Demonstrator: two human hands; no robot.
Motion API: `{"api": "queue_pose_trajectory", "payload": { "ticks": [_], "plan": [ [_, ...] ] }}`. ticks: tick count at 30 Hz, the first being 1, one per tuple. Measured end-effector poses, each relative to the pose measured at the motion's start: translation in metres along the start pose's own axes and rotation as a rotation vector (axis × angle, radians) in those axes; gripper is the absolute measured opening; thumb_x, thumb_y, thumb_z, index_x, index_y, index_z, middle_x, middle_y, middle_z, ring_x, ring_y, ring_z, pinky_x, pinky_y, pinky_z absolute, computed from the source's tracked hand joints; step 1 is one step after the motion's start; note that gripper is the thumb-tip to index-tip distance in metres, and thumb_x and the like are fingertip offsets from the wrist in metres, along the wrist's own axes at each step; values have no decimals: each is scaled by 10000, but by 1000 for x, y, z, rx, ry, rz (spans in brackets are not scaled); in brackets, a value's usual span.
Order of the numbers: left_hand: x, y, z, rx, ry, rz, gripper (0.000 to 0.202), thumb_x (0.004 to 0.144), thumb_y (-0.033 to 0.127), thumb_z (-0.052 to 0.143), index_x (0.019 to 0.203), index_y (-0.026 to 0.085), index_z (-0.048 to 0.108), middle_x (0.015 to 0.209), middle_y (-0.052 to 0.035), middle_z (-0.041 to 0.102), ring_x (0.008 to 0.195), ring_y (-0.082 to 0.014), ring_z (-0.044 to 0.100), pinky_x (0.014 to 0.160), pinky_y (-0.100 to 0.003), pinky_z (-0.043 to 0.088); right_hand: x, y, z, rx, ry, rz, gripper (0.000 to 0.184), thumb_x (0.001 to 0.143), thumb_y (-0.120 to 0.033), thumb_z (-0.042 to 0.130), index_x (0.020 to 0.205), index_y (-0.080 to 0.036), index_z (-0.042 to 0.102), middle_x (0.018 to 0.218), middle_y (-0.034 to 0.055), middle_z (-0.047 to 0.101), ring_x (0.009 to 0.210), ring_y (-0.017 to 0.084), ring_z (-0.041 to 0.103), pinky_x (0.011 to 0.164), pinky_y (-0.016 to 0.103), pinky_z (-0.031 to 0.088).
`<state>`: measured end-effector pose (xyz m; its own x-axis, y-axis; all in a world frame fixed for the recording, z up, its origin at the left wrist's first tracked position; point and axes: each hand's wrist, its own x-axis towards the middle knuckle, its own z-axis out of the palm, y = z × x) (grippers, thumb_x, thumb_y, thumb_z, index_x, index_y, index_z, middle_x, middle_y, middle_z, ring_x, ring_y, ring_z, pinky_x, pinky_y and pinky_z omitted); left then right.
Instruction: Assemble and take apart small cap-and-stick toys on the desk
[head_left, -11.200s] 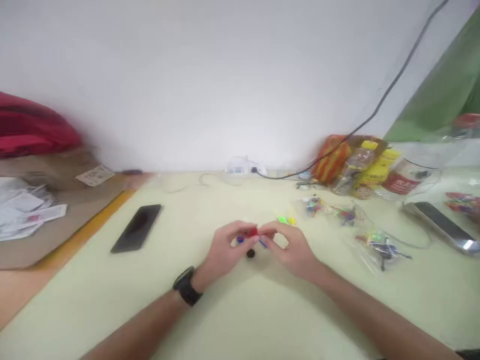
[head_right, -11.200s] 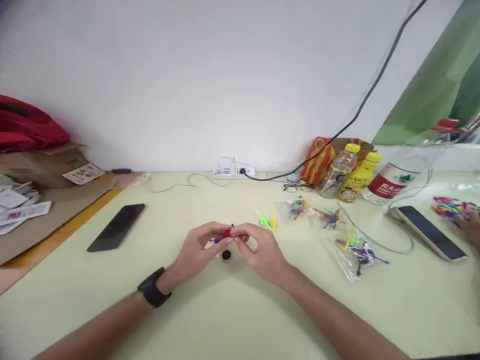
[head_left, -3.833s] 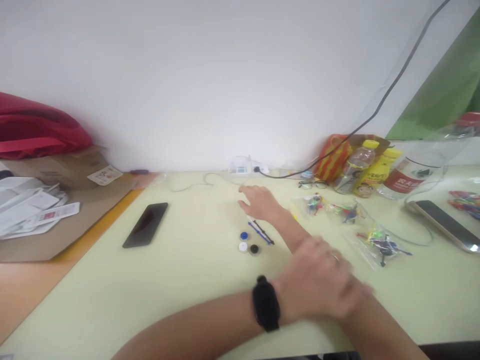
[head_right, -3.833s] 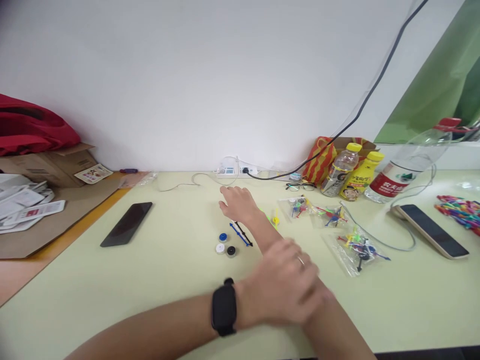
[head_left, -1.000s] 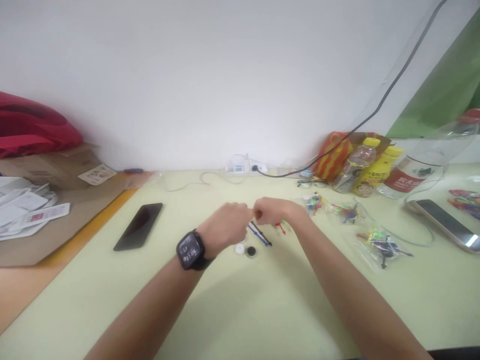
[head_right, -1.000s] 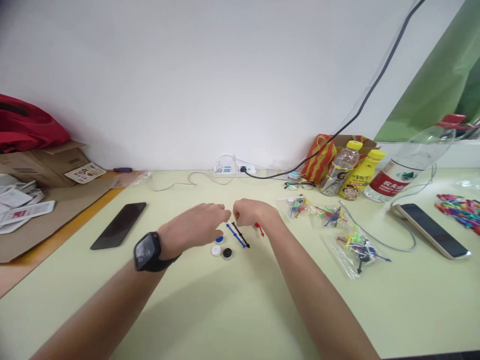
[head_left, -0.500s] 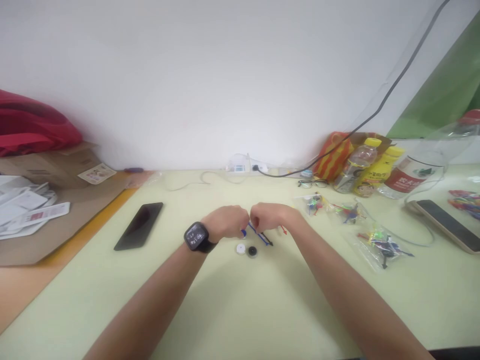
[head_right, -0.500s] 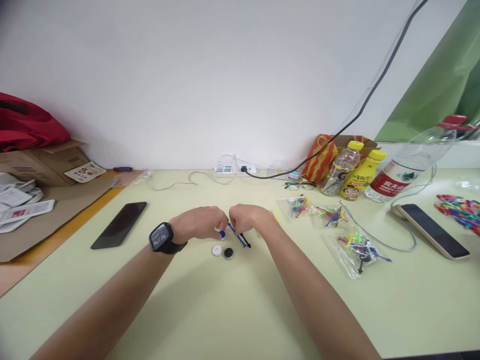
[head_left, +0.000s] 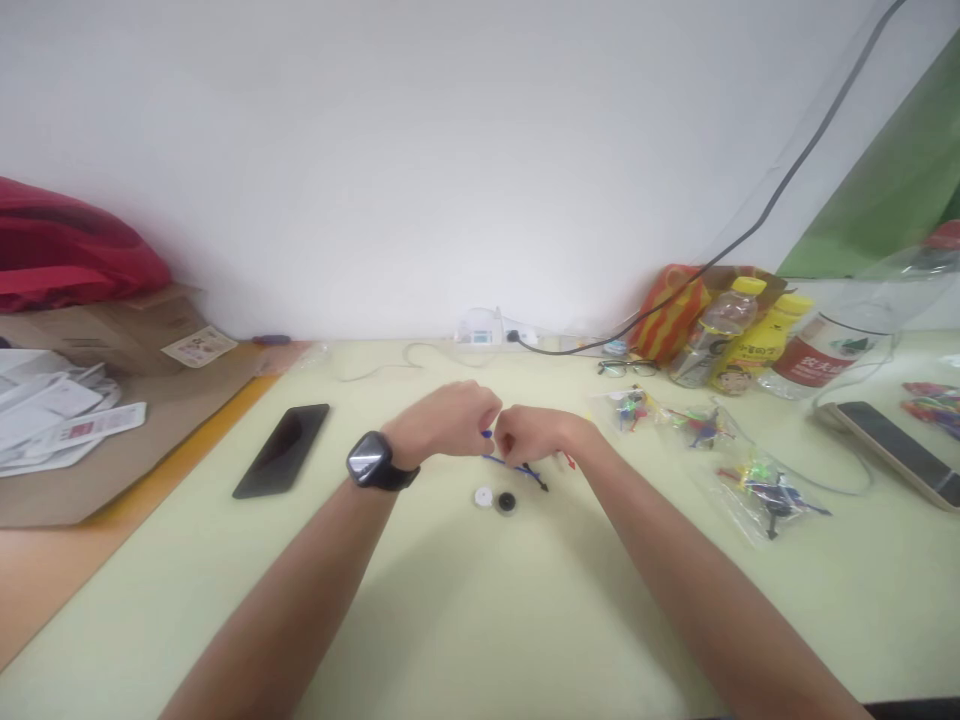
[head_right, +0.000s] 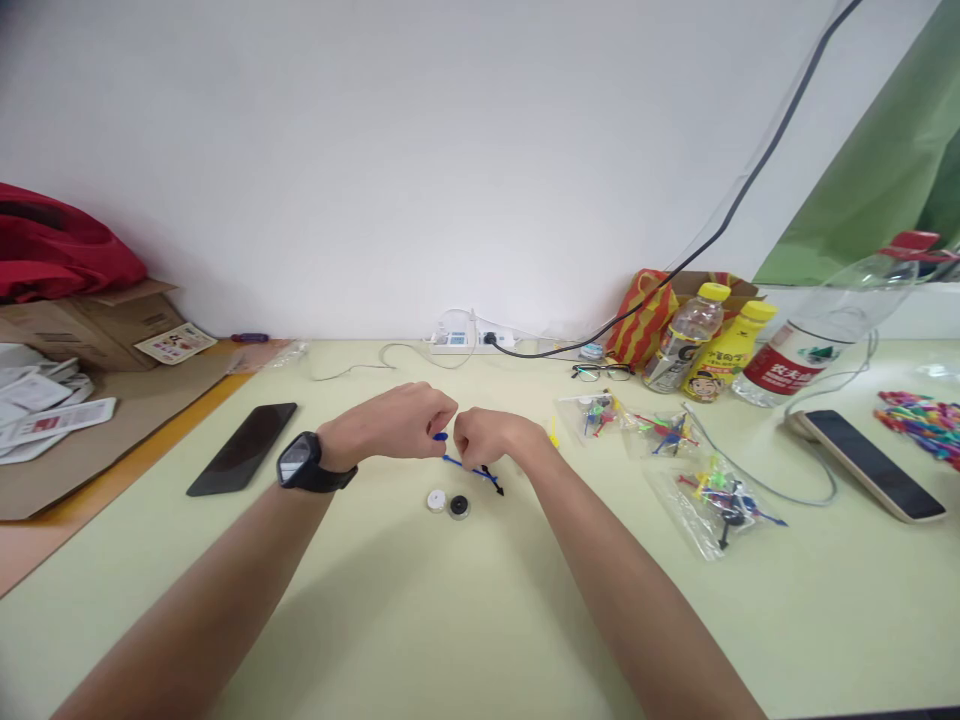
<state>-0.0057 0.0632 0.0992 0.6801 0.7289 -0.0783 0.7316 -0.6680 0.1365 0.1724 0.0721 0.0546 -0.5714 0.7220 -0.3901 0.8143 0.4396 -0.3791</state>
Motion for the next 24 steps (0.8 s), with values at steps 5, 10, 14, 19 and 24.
{"api": "queue_pose_trajectory", "payload": {
  "ticks": [5, 10, 14, 19, 24],
  "plan": [
    [-7, -7, -13, -178, 129, 63, 67, 795, 232, 610, 847, 204, 642, 745, -9, 673, 686, -169, 597, 575, -276, 373, -6, 2, -9, 126, 20, -42, 66, 715, -197, 648, 773, -197, 679, 853, 34, 736, 676, 169, 640, 536, 241, 422],
    [-11, -2, -28, -394, 436, 128, 231, 946, 312, 581, 1065, 207, 748, 968, -34, 766, 840, -171, 679, 796, -286, 528, -19, 16, -24, 245, 127, -100, 71, 731, -237, 649, 708, -191, 600, 744, 5, 682, 624, 135, 585, 525, 230, 397],
    [-7, 1, -10, -645, 677, 83, 294, 982, 395, 600, 1144, 203, 754, 1066, -61, 779, 898, -176, 711, 848, -301, 570, -29, 31, -25, 380, 314, -125, 59, 722, -199, 612, 712, -197, 554, 704, -9, 674, 631, 135, 597, 566, 233, 425],
    [-14, 1, 47, -902, 566, -58, 358, 930, 444, 703, 1129, 156, 775, 957, -80, 783, 808, -180, 719, 795, -313, 603, -41, 32, 9, 579, 550, -174, 212, 788, -201, 613, 999, -203, 597, 837, 2, 706, 745, 153, 660, 682, 258, 510],
    [-28, 5, 84, -1017, 556, -77, 338, 905, 436, 746, 1119, 176, 776, 1030, -88, 788, 919, -222, 738, 869, -355, 619, -54, 23, 48, 635, 677, -248, 163, 902, -255, 620, 1042, -207, 688, 914, 39, 760, 814, 177, 681, 744, 298, 517]
  ]
}}
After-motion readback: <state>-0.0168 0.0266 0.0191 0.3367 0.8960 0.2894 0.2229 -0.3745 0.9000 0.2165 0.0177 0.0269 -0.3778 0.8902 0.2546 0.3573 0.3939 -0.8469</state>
